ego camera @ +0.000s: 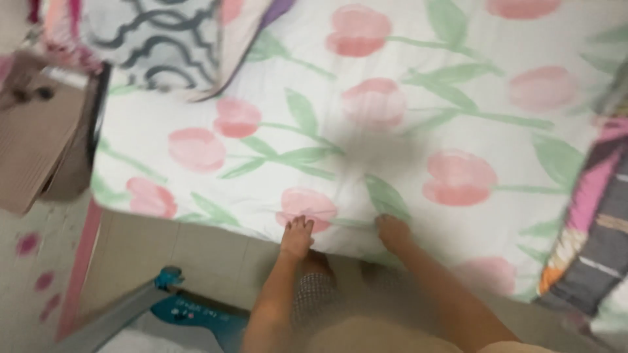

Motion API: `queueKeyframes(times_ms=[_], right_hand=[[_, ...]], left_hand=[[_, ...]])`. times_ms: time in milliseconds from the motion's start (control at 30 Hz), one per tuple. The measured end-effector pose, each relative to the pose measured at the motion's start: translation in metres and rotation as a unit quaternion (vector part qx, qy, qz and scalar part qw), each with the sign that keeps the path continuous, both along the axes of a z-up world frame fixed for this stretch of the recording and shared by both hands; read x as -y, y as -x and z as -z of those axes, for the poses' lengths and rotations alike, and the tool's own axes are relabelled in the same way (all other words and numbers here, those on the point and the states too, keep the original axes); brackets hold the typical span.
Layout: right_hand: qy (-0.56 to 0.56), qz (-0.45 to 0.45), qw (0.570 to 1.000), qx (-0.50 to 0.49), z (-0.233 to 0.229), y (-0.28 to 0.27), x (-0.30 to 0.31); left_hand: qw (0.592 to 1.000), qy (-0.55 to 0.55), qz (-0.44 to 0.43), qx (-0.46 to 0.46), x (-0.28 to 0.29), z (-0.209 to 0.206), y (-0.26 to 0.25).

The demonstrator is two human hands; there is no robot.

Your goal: Smoothing sheets, folding a blanket, and arranging pillows on a bed.

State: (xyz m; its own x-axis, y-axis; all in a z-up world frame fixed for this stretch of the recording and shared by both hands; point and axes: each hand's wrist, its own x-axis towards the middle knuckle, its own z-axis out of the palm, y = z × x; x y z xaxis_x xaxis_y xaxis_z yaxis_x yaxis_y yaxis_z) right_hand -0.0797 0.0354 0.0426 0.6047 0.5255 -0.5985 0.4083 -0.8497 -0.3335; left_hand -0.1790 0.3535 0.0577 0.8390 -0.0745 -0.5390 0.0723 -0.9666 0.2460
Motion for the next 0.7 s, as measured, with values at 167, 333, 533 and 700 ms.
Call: queueKeyframes(times_ms=[167, 333, 533, 700], right_hand=[[0.150, 0.114, 0.981, -0.053, -0.018, 0.045, 0.066], [0.114, 0.164, 0.980, 0.024, -0.006, 0.075, 0.109], [0.061, 0.232, 0.958, 0.158, 0.023, 0.102, 0.135], [0.069, 0.163, 0.964, 0.199, 0.045, 0.105, 0.151]], left_hand=[[0.986, 0.012, 0.139, -0.087, 0.054, -0.004, -0.002], [0.970, -0.002, 0.236, -0.056, 0.105, 0.004, -0.023], [0.957, -0.032, 0.285, -0.043, 0.149, 0.008, -0.043], [0.944, -0.057, 0.326, -0.013, 0.157, 0.031, -0.040]])
